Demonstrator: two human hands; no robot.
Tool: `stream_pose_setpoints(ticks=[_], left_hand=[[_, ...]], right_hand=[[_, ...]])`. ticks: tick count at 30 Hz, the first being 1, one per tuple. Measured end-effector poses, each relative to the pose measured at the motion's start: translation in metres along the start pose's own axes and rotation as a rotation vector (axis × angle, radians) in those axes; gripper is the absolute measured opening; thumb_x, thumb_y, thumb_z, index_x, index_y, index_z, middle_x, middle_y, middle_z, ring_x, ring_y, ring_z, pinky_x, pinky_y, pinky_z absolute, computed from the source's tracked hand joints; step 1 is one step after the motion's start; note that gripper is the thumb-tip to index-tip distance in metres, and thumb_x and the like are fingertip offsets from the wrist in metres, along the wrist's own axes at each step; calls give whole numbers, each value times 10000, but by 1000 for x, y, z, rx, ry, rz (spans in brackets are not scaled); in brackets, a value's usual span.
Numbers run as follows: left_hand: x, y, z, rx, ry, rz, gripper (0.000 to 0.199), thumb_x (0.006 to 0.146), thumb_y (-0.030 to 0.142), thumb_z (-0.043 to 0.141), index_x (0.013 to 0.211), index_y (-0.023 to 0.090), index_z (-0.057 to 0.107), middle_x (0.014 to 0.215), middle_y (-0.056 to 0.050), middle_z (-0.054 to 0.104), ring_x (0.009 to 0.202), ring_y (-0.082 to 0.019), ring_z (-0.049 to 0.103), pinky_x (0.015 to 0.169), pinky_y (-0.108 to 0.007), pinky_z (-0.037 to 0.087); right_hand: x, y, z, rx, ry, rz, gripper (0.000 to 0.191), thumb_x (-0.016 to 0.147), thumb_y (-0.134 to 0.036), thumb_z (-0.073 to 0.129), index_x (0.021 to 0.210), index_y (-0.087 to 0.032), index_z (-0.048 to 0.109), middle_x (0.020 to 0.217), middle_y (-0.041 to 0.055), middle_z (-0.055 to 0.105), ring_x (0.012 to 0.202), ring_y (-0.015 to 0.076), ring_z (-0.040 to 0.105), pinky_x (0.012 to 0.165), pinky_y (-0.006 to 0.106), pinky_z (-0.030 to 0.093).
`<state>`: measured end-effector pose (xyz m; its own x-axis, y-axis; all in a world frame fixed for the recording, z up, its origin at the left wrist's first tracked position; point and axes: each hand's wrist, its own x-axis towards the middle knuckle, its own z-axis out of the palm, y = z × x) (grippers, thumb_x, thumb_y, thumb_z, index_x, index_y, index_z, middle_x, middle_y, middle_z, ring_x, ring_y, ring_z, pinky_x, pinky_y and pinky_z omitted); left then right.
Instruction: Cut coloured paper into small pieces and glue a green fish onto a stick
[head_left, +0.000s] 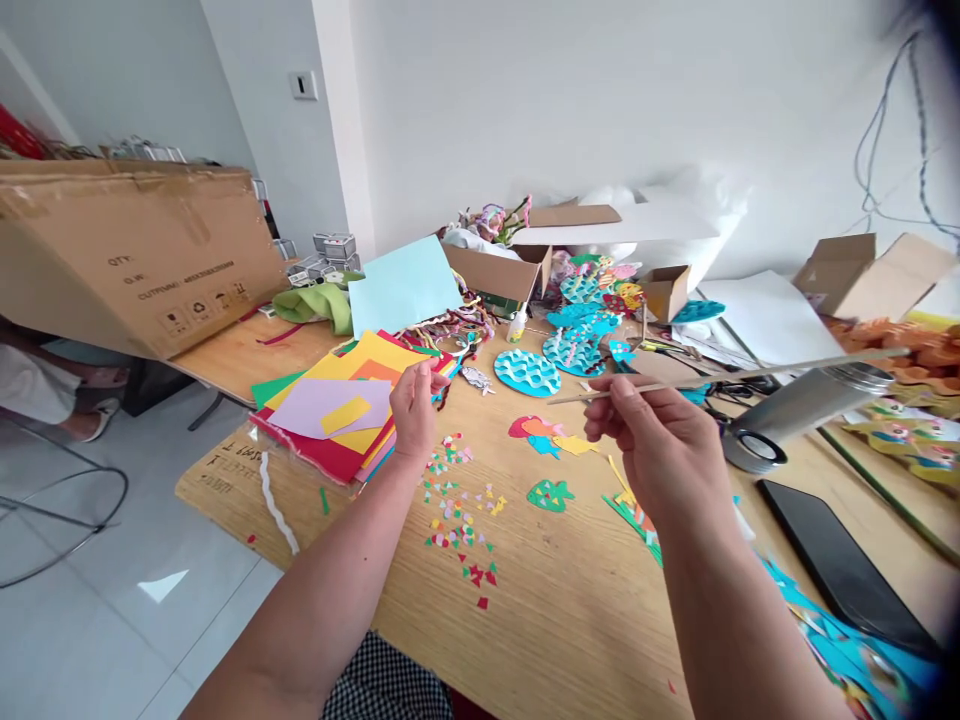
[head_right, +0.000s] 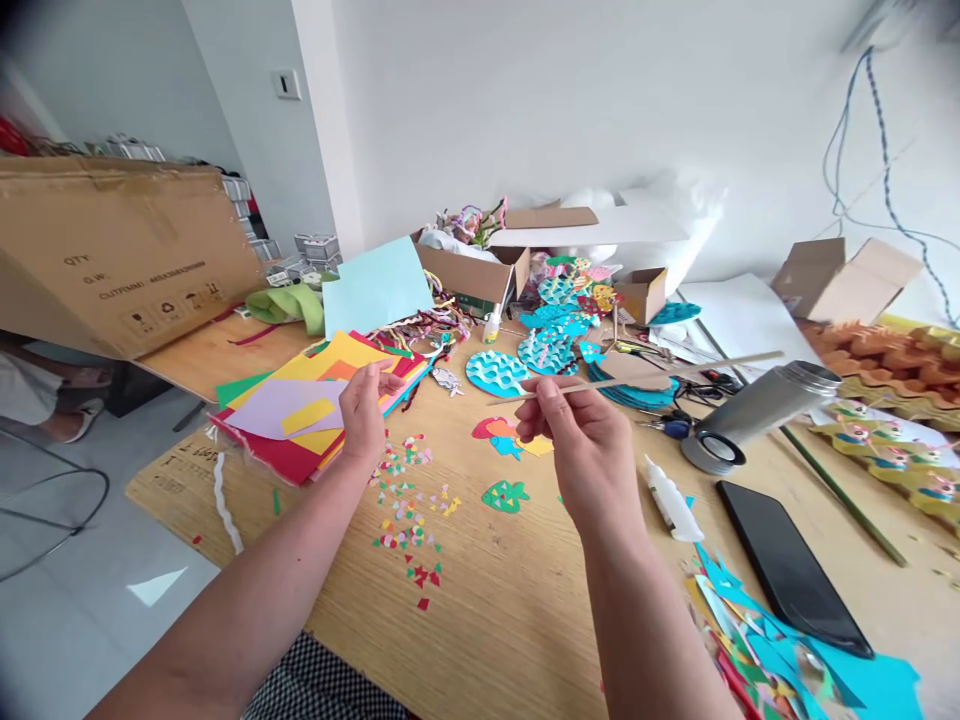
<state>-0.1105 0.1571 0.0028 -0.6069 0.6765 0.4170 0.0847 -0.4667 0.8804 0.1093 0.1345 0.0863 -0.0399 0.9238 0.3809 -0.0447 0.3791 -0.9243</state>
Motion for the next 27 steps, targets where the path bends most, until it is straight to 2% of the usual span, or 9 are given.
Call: stream_pose_setpoints(ticks=[4,7,9,12,15,17,20,24,27], left_hand=[[3,-3,0,-40,14,-47,401,895,481,420,919,150,645,682,-28,647,685,-152,616,658,-266,480],[4,-1,0,-102,6,-99,424,892,499,414,949,144,640,693,-37,655,704,-159,631,661,-270,478],[4,4,2,-161,-21,-128,430,890,501,416,967,138,634,694,-42,658,702,-161,636,664,-276,476],[3,23,4,-262,-98,-162,422,898,489,410,992,139,627,713,-48,663,723,-164,641,698,-292,479],[1,52,-1,-316,-180,-174,408,914,469,388,1003,148,624,741,-51,670,773,-170,645,741,-307,477],[-5,71,-10,-318,-220,-174,411,920,462,375,1028,151,621,761,-58,675,795,-180,647,754,-321,476],[-26,84,-35,-239,-178,-91,398,928,444,371,1034,158,626,823,-67,681,851,-193,643,807,-340,461],[-68,72,-75,20,-134,-89,387,945,398,342,1082,162,617,880,-68,677,880,-201,626,876,-370,435],[-93,58,-100,325,-164,-83,346,958,352,330,1099,184,598,972,-70,670,992,-207,590,923,-370,414]], right_hand=[[-24,24,-4,-180,-59,71,275,889,-433,509,962,-194,623,764,36,676,620,145,643,595,287,545],[-49,47,-21,-483,-129,102,315,907,-460,439,986,-204,605,893,81,702,783,196,676,706,340,552],[-64,62,-36,-683,-153,85,280,909,-441,432,1014,-238,593,971,76,706,909,227,666,741,353,536],[-78,81,-55,-856,-147,-41,261,919,-405,406,1010,-260,603,1000,64,693,946,239,651,770,360,518],[-83,92,-60,-943,-135,-131,279,928,-376,385,1055,-248,598,989,78,672,902,237,647,770,361,506],[-83,95,-59,-970,-126,-161,275,931,-357,383,1068,-242,592,992,81,658,904,233,639,777,355,500],[-82,100,-60,-985,-158,-251,255,925,-333,402,1066,-236,591,980,77,649,886,217,638,771,336,502],[-83,110,-65,-1019,-225,-342,245,921,-298,409,1078,-221,582,985,79,644,868,205,646,757,321,516],[-84,112,-66,-1032,-221,-346,239,926,-297,398,1051,-214,584,957,79,650,853,207,650,759,333,523]])
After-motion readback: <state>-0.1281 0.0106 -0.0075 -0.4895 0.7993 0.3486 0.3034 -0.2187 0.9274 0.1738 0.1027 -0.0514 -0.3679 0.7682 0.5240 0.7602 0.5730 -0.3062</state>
